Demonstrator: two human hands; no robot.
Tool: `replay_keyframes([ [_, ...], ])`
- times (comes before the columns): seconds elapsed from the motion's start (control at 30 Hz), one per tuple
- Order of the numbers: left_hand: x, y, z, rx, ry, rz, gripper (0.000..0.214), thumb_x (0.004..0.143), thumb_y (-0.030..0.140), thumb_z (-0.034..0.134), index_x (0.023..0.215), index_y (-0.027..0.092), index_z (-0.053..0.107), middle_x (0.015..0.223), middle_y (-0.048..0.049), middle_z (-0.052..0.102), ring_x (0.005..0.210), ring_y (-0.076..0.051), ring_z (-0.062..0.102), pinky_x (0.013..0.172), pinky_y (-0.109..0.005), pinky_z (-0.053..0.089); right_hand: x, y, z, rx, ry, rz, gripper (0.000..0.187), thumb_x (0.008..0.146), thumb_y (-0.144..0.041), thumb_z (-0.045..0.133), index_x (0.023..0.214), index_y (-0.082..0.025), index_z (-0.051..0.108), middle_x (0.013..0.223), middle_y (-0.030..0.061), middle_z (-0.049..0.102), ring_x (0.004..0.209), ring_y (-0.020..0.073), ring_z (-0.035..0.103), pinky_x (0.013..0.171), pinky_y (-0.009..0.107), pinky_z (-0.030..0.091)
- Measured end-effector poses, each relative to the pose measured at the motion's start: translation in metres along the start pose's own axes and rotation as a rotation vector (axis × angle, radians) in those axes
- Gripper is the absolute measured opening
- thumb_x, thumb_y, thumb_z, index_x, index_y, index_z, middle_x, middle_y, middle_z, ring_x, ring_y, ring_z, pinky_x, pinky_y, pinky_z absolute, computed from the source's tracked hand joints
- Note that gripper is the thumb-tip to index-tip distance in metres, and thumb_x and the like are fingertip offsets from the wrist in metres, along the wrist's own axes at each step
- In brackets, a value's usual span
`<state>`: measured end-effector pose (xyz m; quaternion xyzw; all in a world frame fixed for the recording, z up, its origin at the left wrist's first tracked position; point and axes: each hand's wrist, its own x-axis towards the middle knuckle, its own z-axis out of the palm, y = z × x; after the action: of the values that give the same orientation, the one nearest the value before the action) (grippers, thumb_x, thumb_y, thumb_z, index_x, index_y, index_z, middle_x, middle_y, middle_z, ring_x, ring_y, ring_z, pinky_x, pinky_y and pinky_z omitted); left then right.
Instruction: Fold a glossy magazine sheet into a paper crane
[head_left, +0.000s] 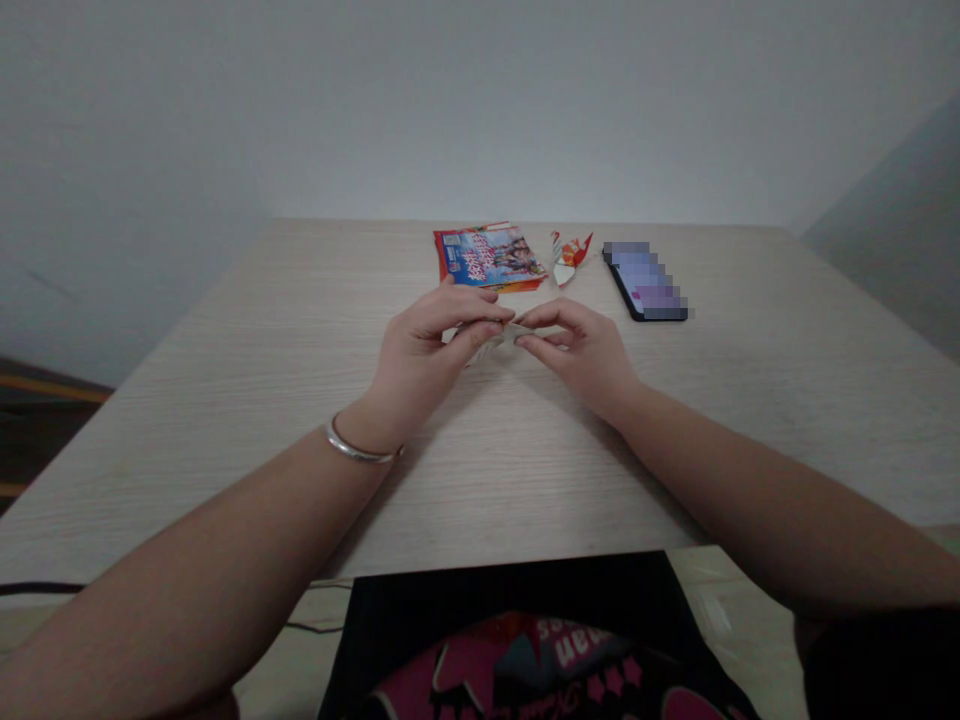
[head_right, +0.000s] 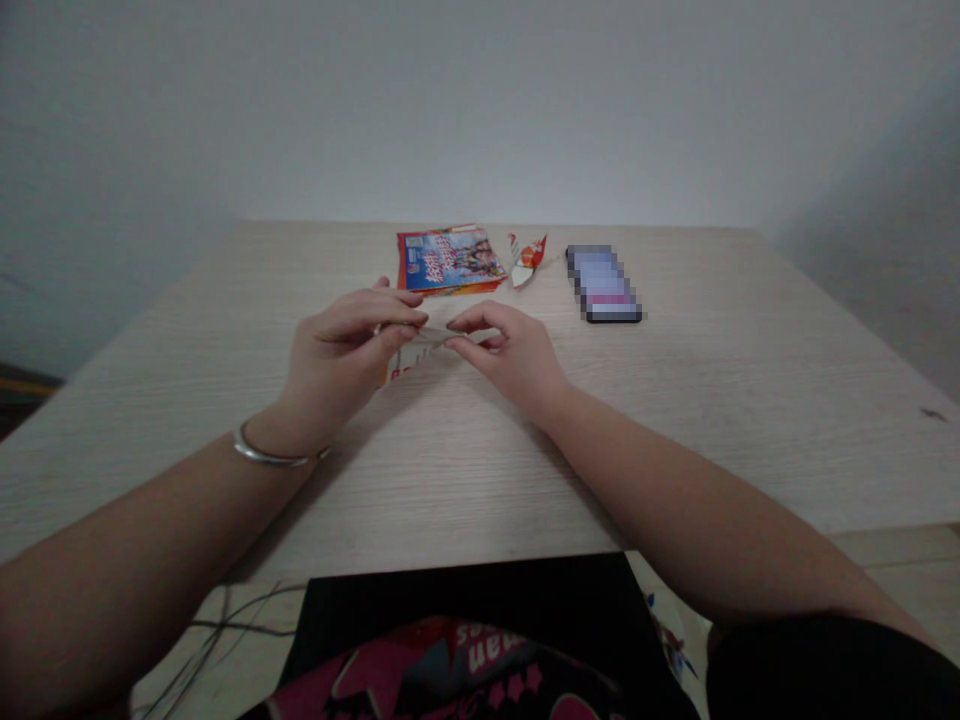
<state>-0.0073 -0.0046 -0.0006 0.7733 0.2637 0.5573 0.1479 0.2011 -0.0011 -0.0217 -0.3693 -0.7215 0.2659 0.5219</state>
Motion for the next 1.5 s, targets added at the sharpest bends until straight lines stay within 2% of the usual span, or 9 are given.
replay_keyframes([
  [0.17, 0.002, 0.000, -0.008, 0.288, -0.037, 0.112, 0.009, 0.095, 0.024, 0.072, 0.099, 0.029, 0.077, 0.093, 0.0017, 0.079, 0.092, -0.019, 0.072, 0.095, -0.040, 0.050, -0.001, -0.002, -0.005, -0.073, 0.097, -0.150, 0.012, 0.085, -0.016, 0.075, 0.092, -0.026, 0.077, 0.095, 0.0004, 0.079, 0.088, 0.0156, 0.074, 0.066, 0.026, 0.062],
  [0.33, 0.004, -0.006, -0.013, 0.473, -0.080, 0.089, 0.004, 0.095, 0.035, 0.073, 0.096, 0.032, 0.076, 0.089, 0.0010, 0.077, 0.088, -0.021, 0.069, 0.091, -0.043, 0.047, -0.001, -0.004, -0.009, -0.138, 0.123, -0.243, 0.015, 0.088, -0.017, 0.074, 0.096, -0.028, 0.081, 0.096, 0.0001, 0.081, 0.089, 0.0167, 0.075, 0.075, 0.031, 0.064],
  [0.43, 0.003, -0.009, -0.011, 0.436, -0.058, 0.088, 0.003, 0.093, 0.033, 0.076, 0.092, 0.031, 0.074, 0.086, 0.0020, 0.076, 0.086, -0.020, 0.068, 0.094, -0.045, 0.047, -0.001, -0.007, -0.011, -0.152, 0.117, -0.284, 0.015, 0.089, -0.019, 0.074, 0.097, -0.030, 0.082, 0.096, -0.0001, 0.081, 0.090, 0.0172, 0.075, 0.081, 0.033, 0.064],
  [0.53, 0.001, -0.009, -0.009, 0.315, -0.036, 0.035, 0.007, 0.092, 0.028, 0.076, 0.086, 0.027, 0.073, 0.084, 0.0010, 0.074, 0.082, -0.019, 0.066, 0.088, -0.041, 0.050, -0.001, -0.008, -0.011, -0.129, 0.114, -0.309, 0.017, 0.088, -0.017, 0.075, 0.097, -0.029, 0.082, 0.096, 0.0000, 0.081, 0.089, 0.0166, 0.074, 0.081, 0.032, 0.064],
  [0.67, 0.000, -0.007, -0.006, 0.183, -0.032, -0.049, 0.008, 0.090, 0.025, 0.078, 0.083, 0.024, 0.073, 0.085, -0.0012, 0.073, 0.081, -0.018, 0.066, 0.079, -0.037, 0.053, -0.002, -0.007, -0.008, -0.081, 0.121, -0.250, 0.017, 0.087, -0.018, 0.076, 0.099, -0.028, 0.080, 0.098, 0.0008, 0.079, 0.091, 0.0166, 0.073, 0.079, 0.032, 0.064],
  [0.8, 0.000, -0.006, -0.007, 0.145, -0.042, -0.071, 0.009, 0.089, 0.025, 0.079, 0.083, 0.024, 0.073, 0.086, -0.0013, 0.074, 0.083, -0.018, 0.067, 0.080, -0.036, 0.054, -0.004, -0.007, -0.006, -0.031, 0.128, -0.200, 0.015, 0.086, -0.019, 0.077, 0.098, -0.027, 0.079, 0.099, 0.0008, 0.079, 0.094, 0.0170, 0.074, 0.080, 0.032, 0.064],
  [0.97, -0.001, -0.005, -0.008, 0.076, -0.058, -0.078, 0.008, 0.089, 0.028, 0.078, 0.083, 0.025, 0.074, 0.086, -0.0021, 0.074, 0.084, -0.019, 0.068, 0.080, -0.037, 0.055, -0.004, -0.010, -0.009, -0.082, 0.123, -0.238, 0.010, 0.087, -0.020, 0.077, 0.093, -0.028, 0.080, 0.094, 0.0000, 0.080, 0.089, 0.0177, 0.073, 0.080, 0.035, 0.061],
  [1.2, -0.001, -0.004, -0.009, 0.090, -0.088, -0.107, 0.013, 0.090, 0.033, 0.078, 0.082, 0.025, 0.073, 0.086, -0.0019, 0.074, 0.084, -0.018, 0.067, 0.082, -0.038, 0.055, -0.003, -0.012, -0.013, -0.144, 0.109, -0.246, 0.007, 0.087, -0.025, 0.078, 0.089, -0.031, 0.080, 0.090, 0.0001, 0.081, 0.091, 0.0212, 0.073, 0.089, 0.043, 0.059],
  [1.5, 0.000, -0.005, -0.009, 0.141, -0.089, -0.053, 0.017, 0.092, 0.036, 0.076, 0.081, 0.025, 0.071, 0.083, -0.0015, 0.072, 0.082, -0.018, 0.065, 0.082, -0.039, 0.054, -0.002, -0.013, -0.011, -0.113, 0.097, -0.215, 0.007, 0.087, -0.023, 0.077, 0.090, -0.029, 0.078, 0.095, 0.0001, 0.082, 0.093, 0.0203, 0.073, 0.090, 0.041, 0.058],
])
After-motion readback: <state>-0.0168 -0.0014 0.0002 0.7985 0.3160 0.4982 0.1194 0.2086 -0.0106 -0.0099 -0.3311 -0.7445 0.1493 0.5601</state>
